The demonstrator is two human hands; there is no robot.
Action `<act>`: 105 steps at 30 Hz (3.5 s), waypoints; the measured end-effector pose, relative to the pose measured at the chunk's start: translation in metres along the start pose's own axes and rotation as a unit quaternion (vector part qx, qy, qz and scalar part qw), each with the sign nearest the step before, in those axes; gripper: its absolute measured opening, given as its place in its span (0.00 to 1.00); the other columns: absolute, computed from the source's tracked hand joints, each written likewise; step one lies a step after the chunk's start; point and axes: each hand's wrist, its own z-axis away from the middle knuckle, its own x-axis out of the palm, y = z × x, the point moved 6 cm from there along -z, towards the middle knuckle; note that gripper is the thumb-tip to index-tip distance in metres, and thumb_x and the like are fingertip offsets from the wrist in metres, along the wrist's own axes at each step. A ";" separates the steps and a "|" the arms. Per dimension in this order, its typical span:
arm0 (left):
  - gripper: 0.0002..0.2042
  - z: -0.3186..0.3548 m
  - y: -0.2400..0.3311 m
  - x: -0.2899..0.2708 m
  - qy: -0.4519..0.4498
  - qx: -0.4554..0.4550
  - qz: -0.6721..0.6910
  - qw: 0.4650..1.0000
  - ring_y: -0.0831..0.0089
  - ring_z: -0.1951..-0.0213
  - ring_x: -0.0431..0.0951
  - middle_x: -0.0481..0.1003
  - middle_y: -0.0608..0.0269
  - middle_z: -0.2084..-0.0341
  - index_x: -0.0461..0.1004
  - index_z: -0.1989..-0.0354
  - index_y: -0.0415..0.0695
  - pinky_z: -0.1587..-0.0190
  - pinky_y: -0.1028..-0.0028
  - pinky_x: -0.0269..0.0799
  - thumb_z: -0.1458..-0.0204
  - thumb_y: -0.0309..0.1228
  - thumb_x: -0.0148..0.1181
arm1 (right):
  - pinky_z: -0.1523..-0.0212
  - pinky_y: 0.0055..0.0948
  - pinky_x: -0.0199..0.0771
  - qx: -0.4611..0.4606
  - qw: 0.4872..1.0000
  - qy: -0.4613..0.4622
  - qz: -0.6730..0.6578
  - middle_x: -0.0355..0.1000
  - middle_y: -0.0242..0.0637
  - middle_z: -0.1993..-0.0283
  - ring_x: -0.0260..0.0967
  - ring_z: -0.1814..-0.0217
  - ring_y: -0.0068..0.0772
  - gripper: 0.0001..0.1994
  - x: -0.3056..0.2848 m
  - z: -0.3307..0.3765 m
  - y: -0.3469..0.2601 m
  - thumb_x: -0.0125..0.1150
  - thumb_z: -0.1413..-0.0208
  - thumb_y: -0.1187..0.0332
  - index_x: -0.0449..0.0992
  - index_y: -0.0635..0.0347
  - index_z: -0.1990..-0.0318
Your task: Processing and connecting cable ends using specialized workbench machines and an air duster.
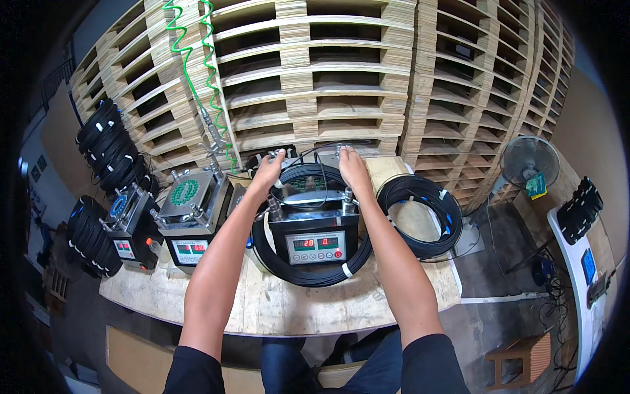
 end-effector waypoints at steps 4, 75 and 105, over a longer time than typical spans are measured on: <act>0.46 0.002 0.001 -0.006 0.022 0.002 -0.024 0.999 0.46 0.32 0.63 0.64 0.37 0.35 0.55 0.29 0.37 0.32 0.60 0.59 0.45 0.65 0.50 | 0.40 0.52 0.65 -0.037 0.999 -0.002 -0.016 0.72 0.66 0.48 0.67 0.42 0.69 0.27 0.000 0.005 -0.010 0.35 0.32 0.51 0.73 0.67 0.49; 0.34 -0.008 -0.008 -0.004 0.015 0.044 -0.014 0.999 0.46 0.36 0.68 0.70 0.35 0.41 0.65 0.36 0.32 0.35 0.62 0.62 0.38 0.53 0.53 | 0.42 0.46 0.68 -0.042 0.997 -0.050 -0.048 0.75 0.62 0.51 0.70 0.44 0.63 0.26 -0.002 0.013 -0.020 0.39 0.32 0.51 0.76 0.66 0.51; 0.53 0.004 0.010 -0.001 -0.033 0.035 0.004 0.999 0.46 0.30 0.58 0.57 0.32 0.32 0.44 0.26 0.35 0.30 0.60 0.54 0.47 0.69 0.49 | 0.42 0.46 0.69 -0.015 0.997 -0.070 0.032 0.74 0.60 0.47 0.70 0.42 0.63 0.23 0.007 0.000 -0.010 0.41 0.32 0.52 0.74 0.63 0.47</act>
